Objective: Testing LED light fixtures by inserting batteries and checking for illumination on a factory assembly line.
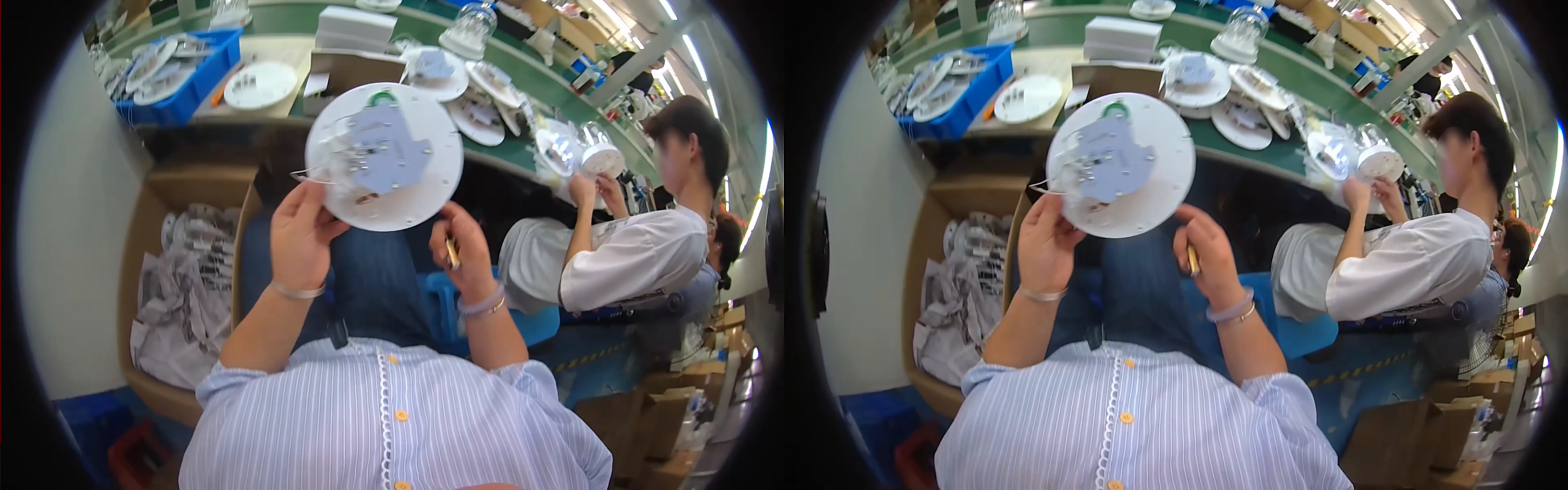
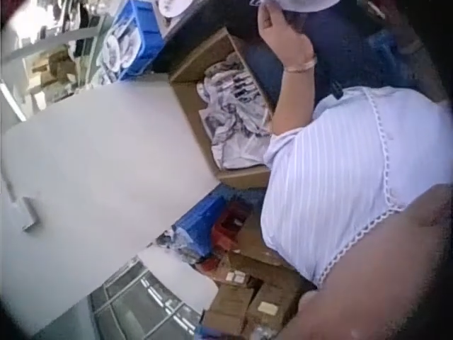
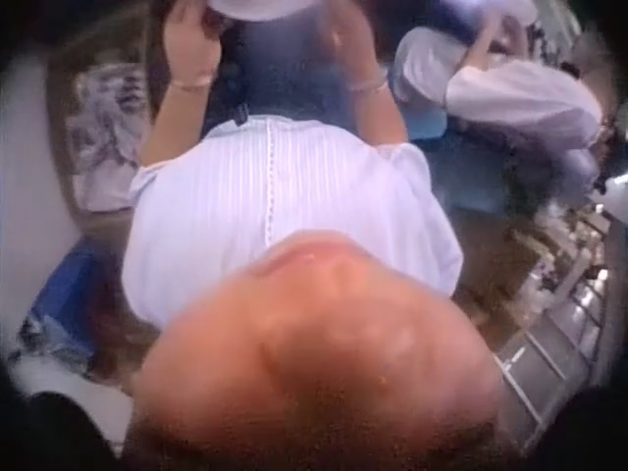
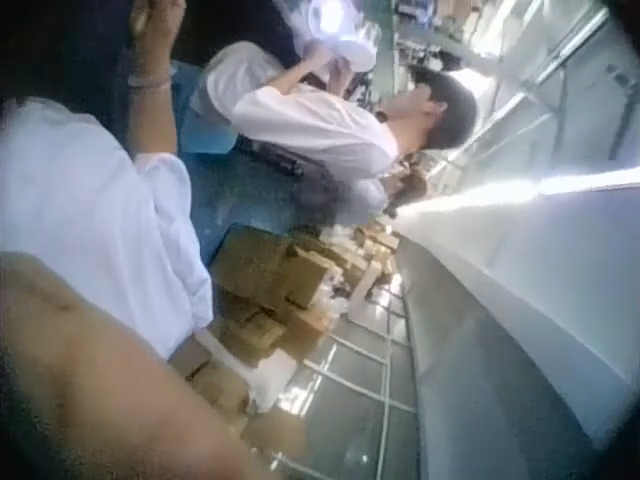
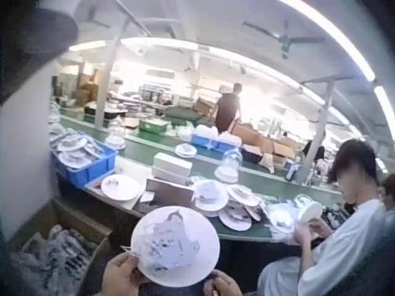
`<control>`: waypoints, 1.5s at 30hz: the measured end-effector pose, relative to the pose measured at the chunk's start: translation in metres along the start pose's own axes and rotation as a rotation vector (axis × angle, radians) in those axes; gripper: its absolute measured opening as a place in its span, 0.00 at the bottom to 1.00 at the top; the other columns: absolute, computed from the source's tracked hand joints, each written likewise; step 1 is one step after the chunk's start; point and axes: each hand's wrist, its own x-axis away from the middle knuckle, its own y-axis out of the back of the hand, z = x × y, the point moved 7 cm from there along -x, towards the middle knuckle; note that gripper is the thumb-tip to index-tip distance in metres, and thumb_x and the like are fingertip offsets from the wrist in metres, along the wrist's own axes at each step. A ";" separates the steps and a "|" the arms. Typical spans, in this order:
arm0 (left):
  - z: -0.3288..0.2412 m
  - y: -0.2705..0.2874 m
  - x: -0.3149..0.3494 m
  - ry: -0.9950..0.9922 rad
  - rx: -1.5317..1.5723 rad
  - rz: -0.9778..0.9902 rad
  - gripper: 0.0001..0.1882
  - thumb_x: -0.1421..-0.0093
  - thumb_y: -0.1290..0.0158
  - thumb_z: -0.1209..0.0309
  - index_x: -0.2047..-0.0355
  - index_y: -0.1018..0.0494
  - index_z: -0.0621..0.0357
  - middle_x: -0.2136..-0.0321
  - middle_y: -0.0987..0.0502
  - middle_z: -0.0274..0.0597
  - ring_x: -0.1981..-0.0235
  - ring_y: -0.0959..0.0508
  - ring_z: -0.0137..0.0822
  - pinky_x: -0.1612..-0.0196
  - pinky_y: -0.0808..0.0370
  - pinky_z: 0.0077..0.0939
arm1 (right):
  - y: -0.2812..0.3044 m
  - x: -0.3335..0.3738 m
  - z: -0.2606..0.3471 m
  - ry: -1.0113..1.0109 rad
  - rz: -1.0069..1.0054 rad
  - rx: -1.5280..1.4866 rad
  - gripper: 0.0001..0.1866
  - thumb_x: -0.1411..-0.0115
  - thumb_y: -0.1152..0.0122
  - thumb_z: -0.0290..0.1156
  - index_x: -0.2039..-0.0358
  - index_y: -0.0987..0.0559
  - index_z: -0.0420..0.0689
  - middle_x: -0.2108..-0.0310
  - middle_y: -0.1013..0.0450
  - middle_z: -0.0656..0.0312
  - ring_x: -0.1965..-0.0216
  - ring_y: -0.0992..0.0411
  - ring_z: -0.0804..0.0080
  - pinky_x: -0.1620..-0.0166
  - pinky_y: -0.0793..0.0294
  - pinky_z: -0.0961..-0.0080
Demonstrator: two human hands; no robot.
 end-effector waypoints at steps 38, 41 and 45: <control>0.114 0.065 0.029 0.571 -0.168 -0.004 0.22 0.59 0.56 0.75 0.60 0.37 0.61 0.64 0.32 0.42 0.62 0.31 0.34 0.61 0.33 0.22 | 0.014 -0.019 -0.030 0.137 -0.215 0.803 0.11 0.48 0.48 0.26 0.63 0.31 0.38 0.71 0.31 0.64 0.75 0.36 0.80 0.70 0.36 0.88; 0.115 0.068 0.027 0.552 -0.112 -0.050 0.23 0.59 0.56 0.75 0.58 0.38 0.60 0.64 0.32 0.43 0.61 0.32 0.36 0.59 0.34 0.24 | 0.003 -0.015 -0.029 0.176 -0.146 1.137 0.10 0.49 0.47 0.25 0.65 0.28 0.39 0.72 0.31 0.63 0.73 0.34 0.79 0.67 0.35 0.87; 0.114 0.065 0.030 0.556 -0.113 -0.044 0.24 0.59 0.56 0.75 0.57 0.38 0.60 0.63 0.32 0.44 0.59 0.33 0.37 0.57 0.35 0.25 | -0.011 -0.011 -0.022 0.381 -0.110 1.291 0.09 0.52 0.44 0.23 0.67 0.27 0.41 0.73 0.31 0.60 0.74 0.34 0.77 0.71 0.35 0.87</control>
